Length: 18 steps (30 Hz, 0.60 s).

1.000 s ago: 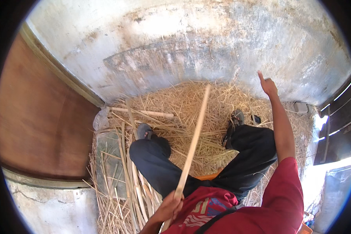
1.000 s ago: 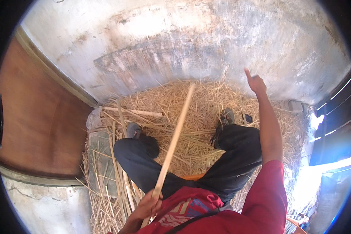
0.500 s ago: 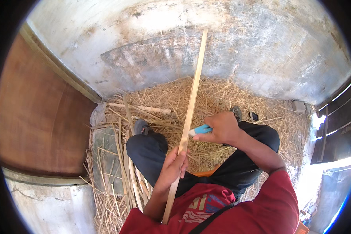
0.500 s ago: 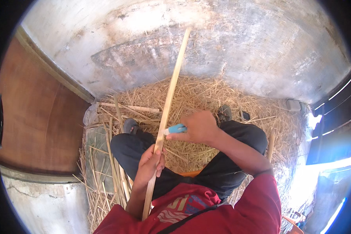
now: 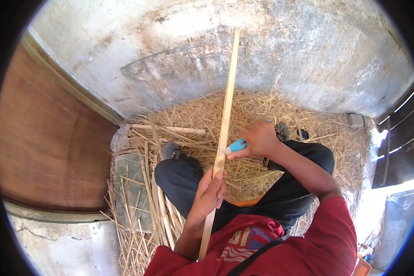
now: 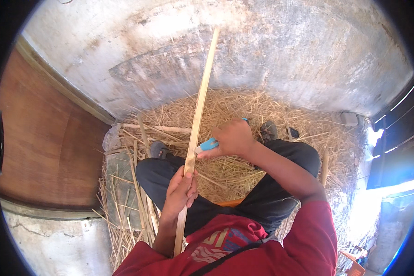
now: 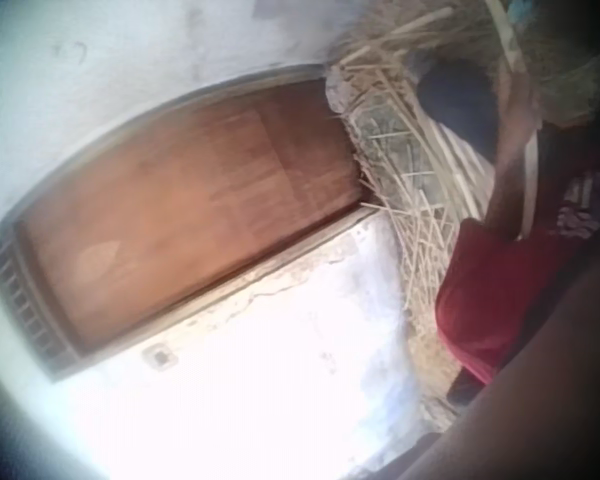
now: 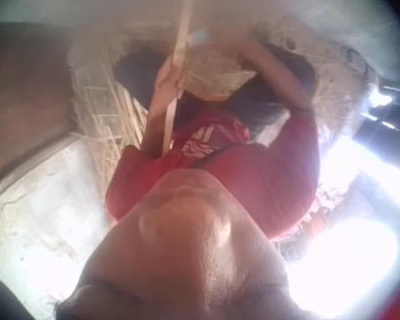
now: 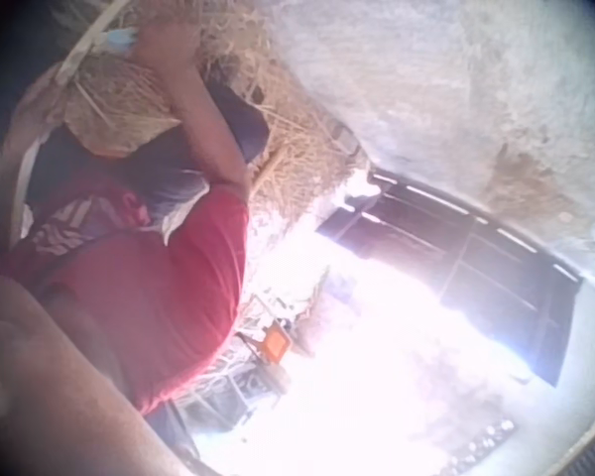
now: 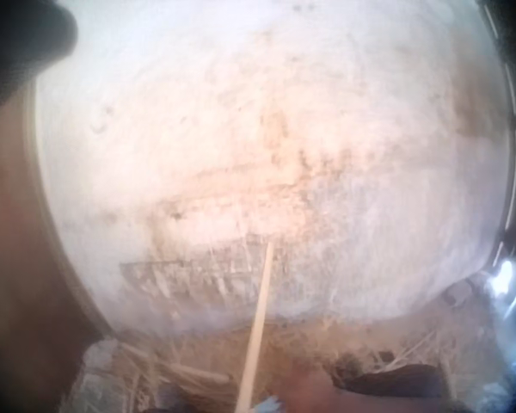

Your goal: The person sits on a bed of straw and uses a small knife to shave thin strips off a long bamboo pole. They hold the pole with one hand and repeatedly scrape the blade along its length to remove the outer layer.

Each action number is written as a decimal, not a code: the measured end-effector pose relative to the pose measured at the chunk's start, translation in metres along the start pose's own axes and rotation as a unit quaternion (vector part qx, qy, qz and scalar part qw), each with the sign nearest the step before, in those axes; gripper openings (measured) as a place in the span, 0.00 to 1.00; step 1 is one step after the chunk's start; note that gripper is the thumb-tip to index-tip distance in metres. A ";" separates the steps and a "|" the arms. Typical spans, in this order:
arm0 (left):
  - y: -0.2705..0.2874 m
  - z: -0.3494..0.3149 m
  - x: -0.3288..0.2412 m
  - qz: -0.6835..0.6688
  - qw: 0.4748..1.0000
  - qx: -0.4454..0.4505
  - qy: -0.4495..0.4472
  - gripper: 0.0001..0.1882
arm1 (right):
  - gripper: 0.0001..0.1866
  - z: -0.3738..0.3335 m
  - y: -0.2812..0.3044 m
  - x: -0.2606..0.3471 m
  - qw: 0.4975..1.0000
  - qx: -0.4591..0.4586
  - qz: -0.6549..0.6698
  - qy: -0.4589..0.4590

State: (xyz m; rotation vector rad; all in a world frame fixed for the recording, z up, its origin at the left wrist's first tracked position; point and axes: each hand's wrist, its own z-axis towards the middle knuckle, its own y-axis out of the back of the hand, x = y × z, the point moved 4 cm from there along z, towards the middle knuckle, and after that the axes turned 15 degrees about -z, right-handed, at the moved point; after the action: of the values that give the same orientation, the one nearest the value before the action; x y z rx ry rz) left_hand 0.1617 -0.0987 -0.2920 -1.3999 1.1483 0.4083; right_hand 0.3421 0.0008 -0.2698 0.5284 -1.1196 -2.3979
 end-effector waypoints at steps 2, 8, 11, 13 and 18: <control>-0.001 -0.002 0.000 0.006 1.000 -0.004 -0.001 0.15 | 0.38 0.004 0.002 -0.002 1.000 -0.001 -0.006 0.000; -0.010 -0.024 0.021 -0.005 0.998 0.031 0.047 0.13 | 0.39 0.016 -0.020 -0.108 0.963 0.126 -0.106 -0.214; -0.009 -0.032 0.019 -0.020 0.999 0.028 0.040 0.13 | 0.39 0.013 -0.015 -0.086 0.965 0.113 -0.074 -0.224; -0.003 -0.037 0.021 -0.019 0.999 0.015 0.037 0.13 | 0.41 0.005 -0.007 -0.048 0.974 0.151 -0.045 -0.161; 0.005 -0.029 0.012 -0.022 1.000 -0.002 0.019 0.13 | 0.36 -0.022 0.006 0.037 0.985 0.148 0.083 -0.038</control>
State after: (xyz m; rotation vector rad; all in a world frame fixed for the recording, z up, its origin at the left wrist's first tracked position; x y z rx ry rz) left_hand 0.1516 -0.1283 -0.2982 -1.4393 1.1456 0.3553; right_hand 0.3239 -0.0364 -0.2843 0.4205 -1.5058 -2.1371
